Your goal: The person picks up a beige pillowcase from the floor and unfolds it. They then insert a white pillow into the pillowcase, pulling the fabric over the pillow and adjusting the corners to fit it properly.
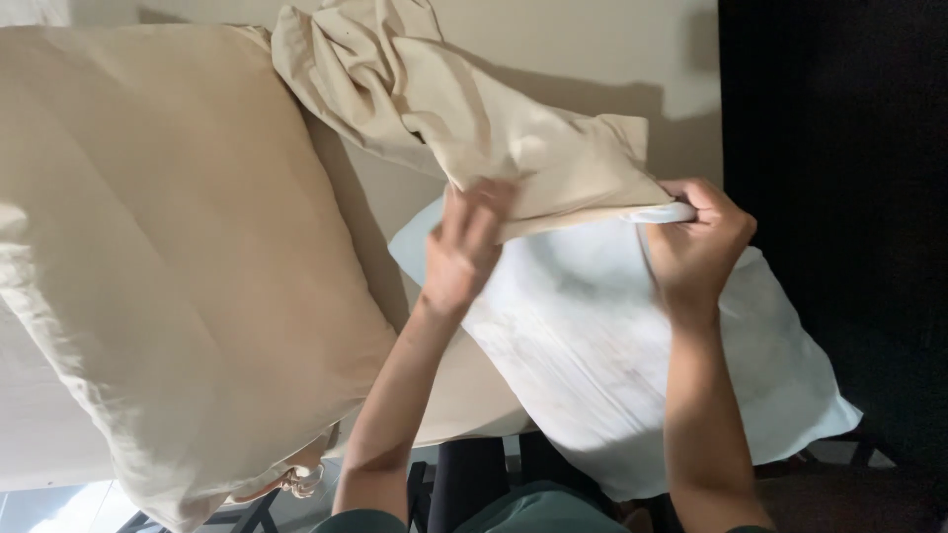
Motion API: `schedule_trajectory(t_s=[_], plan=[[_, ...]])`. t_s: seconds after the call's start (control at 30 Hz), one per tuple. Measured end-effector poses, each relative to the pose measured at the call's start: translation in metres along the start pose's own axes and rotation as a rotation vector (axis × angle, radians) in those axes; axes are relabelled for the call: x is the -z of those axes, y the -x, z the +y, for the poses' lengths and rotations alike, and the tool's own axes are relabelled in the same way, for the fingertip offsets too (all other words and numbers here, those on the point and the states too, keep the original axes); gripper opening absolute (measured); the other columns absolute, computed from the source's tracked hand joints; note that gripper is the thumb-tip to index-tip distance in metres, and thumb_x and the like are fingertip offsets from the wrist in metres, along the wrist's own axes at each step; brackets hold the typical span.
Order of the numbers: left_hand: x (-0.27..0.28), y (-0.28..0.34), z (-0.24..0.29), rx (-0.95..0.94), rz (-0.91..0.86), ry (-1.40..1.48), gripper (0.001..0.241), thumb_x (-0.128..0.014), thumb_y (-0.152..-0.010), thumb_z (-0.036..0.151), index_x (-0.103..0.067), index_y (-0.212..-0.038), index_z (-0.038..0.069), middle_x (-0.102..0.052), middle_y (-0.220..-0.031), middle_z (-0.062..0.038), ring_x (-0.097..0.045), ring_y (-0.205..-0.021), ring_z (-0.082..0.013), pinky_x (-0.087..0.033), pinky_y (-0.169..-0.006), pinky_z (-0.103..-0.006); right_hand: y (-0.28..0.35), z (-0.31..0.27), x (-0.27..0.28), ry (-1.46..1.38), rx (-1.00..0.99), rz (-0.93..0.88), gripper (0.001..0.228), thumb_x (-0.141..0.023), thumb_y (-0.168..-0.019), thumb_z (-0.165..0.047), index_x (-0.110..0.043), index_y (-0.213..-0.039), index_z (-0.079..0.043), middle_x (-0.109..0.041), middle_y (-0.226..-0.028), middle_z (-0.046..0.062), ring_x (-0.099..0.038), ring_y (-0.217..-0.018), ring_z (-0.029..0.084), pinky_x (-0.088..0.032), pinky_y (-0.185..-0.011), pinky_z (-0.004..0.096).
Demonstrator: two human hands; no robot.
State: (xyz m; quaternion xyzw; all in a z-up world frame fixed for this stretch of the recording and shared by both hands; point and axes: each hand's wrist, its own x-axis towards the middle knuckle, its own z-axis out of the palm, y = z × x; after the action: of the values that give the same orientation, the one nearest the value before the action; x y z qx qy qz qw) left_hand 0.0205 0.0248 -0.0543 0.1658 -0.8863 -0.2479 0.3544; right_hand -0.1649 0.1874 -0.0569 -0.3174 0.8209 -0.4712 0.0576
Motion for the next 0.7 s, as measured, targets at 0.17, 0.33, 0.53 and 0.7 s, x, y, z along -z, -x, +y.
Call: schedule_trajectory(t_s=[0.17, 0.33, 0.53, 0.7], plan=[[-0.007, 0.036, -0.07, 0.669, 0.268, -0.274, 0.044, -0.063, -0.083, -0.012, -0.052, -0.119, 0.01, -0.036, -0.127, -0.011, -0.048, -0.115, -0.0338, -0.054, -0.09, -0.0441, 0.001, 0.018, 0.022, 0.029, 0.005, 0.016, 0.01, -0.089, -0.088, 0.002, -0.082, -0.093, -0.004, -0.069, -0.072, 0.009, -0.067, -0.07, 0.022, -0.053, -0.071, 0.033], [-0.029, 0.138, -0.119, 1.15, -0.207, 0.015, 0.006, -0.061, -0.099, 0.009, -0.066, -0.102, 0.008, -0.075, -0.095, -0.011, -0.072, -0.088, -0.0306, -0.057, -0.077, -0.0466, -0.038, 0.08, 0.0, 0.15, 0.235, 0.041, 0.006, -0.087, -0.09, 0.001, -0.086, -0.095, -0.002, -0.072, -0.079, 0.016, -0.073, -0.077, 0.034, -0.056, -0.075, 0.039], [-0.031, 0.137, -0.126, 1.124, -0.271, 0.068, 0.025, -0.056, -0.093, 0.011, -0.072, -0.109, 0.0, -0.071, -0.081, -0.012, -0.057, -0.064, -0.023, -0.046, -0.06, -0.0378, -0.007, 0.068, -0.054, 0.516, 0.388, -0.219, 0.068, -0.077, -0.107, -0.009, -0.033, -0.156, 0.005, -0.046, -0.153, 0.031, -0.045, -0.14, 0.05, -0.028, -0.117, 0.057], [-0.047, 0.151, -0.139, 1.071, -0.286, 0.087, 0.032, -0.062, -0.099, 0.012, -0.067, -0.129, 0.003, -0.071, -0.115, -0.02, -0.068, -0.106, -0.0441, -0.055, -0.092, -0.0584, 0.134, 0.0, -0.141, 0.51, 0.336, -0.621, 0.101, -0.09, -0.065, -0.051, -0.055, -0.146, -0.002, -0.055, -0.143, 0.023, -0.049, -0.134, 0.042, -0.024, -0.116, 0.062]])
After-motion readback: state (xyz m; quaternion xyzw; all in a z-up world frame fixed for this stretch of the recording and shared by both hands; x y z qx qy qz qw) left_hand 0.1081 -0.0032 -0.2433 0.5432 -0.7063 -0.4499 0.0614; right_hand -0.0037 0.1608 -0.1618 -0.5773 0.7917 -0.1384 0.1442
